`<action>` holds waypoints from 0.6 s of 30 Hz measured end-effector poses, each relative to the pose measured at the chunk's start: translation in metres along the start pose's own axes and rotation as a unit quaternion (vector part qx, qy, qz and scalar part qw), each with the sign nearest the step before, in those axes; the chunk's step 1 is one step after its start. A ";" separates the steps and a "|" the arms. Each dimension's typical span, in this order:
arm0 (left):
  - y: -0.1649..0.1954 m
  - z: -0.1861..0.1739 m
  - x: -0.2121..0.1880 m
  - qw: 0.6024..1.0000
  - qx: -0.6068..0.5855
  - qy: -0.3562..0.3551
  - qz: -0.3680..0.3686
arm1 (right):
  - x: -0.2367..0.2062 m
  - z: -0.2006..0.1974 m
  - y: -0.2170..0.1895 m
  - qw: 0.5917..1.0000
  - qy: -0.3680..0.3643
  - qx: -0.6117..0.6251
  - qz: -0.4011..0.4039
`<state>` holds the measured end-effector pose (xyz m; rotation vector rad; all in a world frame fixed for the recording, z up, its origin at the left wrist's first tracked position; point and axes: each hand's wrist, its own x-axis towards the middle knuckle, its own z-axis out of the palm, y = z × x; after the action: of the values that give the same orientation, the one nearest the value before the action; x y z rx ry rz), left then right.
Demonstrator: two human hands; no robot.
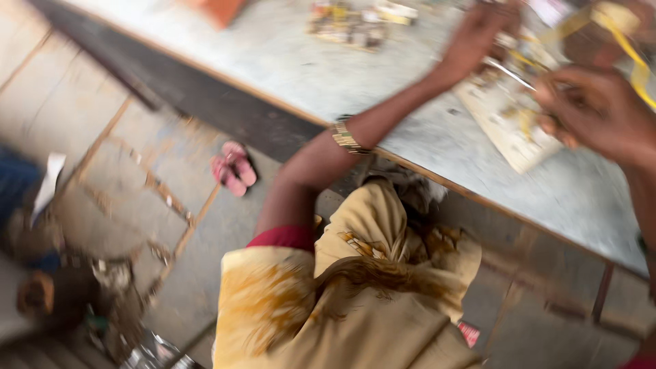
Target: The person uses a screwdriver to remove screws from an orange electrical box, opens it, and then adjusts wires inside the internal board. The person manipulates yellow and red wires and tightens connections with the screwdriver.
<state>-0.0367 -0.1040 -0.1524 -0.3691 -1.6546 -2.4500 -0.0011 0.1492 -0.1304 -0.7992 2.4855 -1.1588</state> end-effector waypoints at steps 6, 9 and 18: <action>0.012 -0.008 -0.011 0.982 0.083 -0.105 0.137 | 0.002 0.027 -0.035 0.966 0.100 -0.188 -0.149; 0.019 -0.006 -0.010 0.980 0.100 -0.099 0.141 | -0.009 0.047 -0.040 0.877 0.215 -0.367 -0.223; 0.000 -0.009 -0.002 0.994 0.073 -0.066 0.037 | -0.009 0.055 -0.022 0.704 0.294 -0.571 -0.303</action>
<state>-0.0358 -0.1125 -0.1562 -0.5717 -1.8252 -2.2782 0.0401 0.1090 -0.1486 -1.8787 3.5535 0.3778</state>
